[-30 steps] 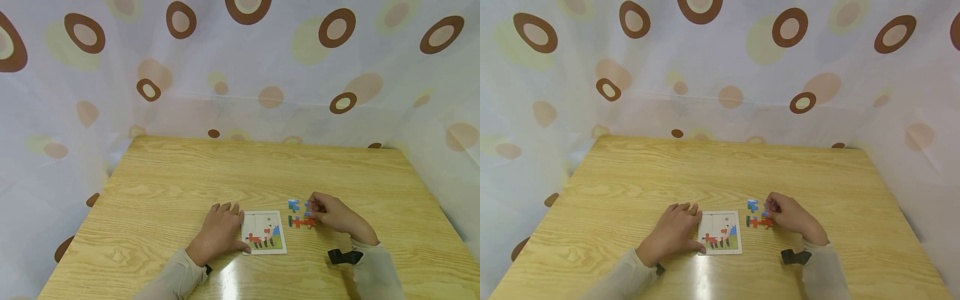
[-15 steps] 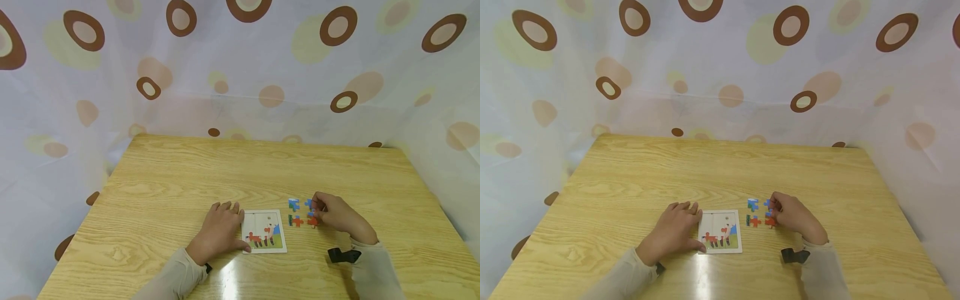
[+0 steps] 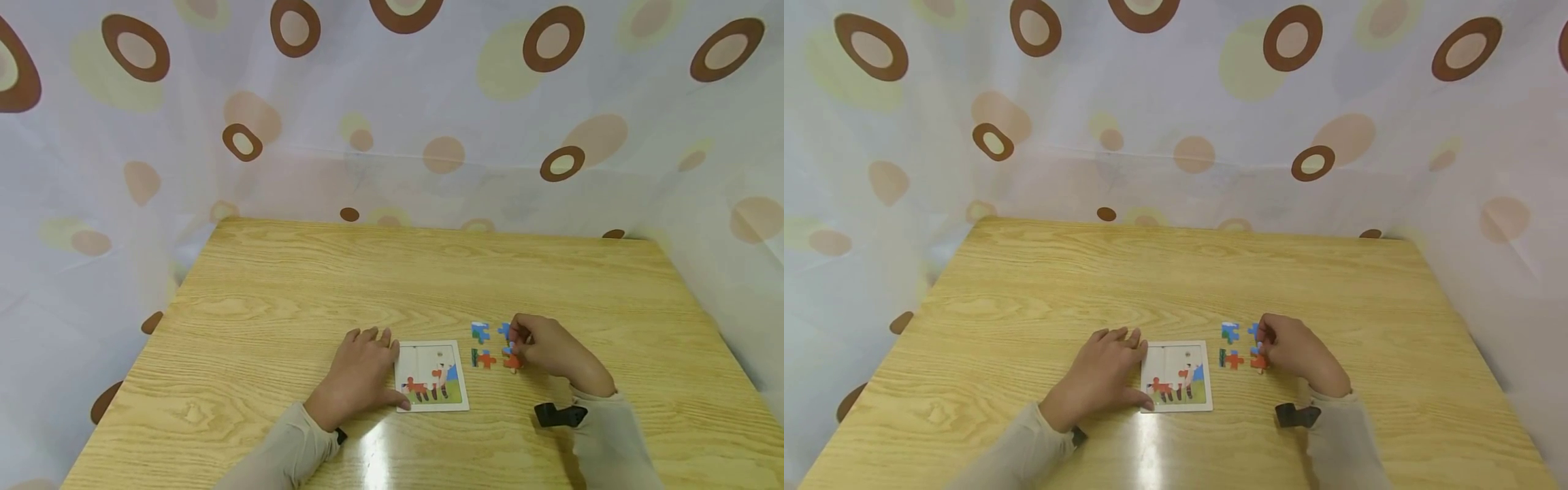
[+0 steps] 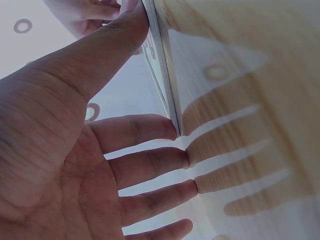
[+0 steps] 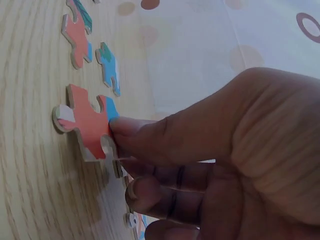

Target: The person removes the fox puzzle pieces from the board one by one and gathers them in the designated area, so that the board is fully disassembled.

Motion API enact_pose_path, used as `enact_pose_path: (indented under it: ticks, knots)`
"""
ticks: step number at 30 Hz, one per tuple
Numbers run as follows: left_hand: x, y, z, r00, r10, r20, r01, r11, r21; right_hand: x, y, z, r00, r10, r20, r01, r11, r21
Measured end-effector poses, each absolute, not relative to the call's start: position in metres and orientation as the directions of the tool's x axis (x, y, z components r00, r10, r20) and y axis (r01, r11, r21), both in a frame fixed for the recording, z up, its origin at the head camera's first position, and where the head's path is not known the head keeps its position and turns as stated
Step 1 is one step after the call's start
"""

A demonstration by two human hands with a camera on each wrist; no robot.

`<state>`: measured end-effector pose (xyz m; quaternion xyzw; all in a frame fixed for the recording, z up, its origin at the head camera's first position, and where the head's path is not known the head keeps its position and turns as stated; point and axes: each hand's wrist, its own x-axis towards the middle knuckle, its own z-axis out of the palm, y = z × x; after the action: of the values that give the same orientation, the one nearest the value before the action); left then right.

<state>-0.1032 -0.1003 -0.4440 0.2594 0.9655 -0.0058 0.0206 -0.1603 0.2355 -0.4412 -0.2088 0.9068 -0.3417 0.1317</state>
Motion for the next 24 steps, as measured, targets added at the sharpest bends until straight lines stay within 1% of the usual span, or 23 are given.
enact_pose_path:
  ticks: [10, 15, 24]
  knots:
    - [-0.103, -0.100, -0.444, -0.867, 0.496, -0.052, 0.496, 0.868, 0.022, -0.159, 0.231, -0.446, -0.901, -0.416, -0.125, -0.265, 0.754, -0.602]
    - [-0.103, -0.100, -0.444, -0.866, 0.497, -0.056, 0.497, 0.868, 0.011, -0.157, 0.227, -0.446, -0.913, -0.387, -0.130, -0.261, 0.798, -0.543]
    - [-0.104, -0.100, -0.445, -0.865, 0.500, -0.045, 0.500, 0.866, 0.001, -0.154, 0.223, -0.441, -0.926, -0.357, -0.121, -0.264, 0.843, -0.469]
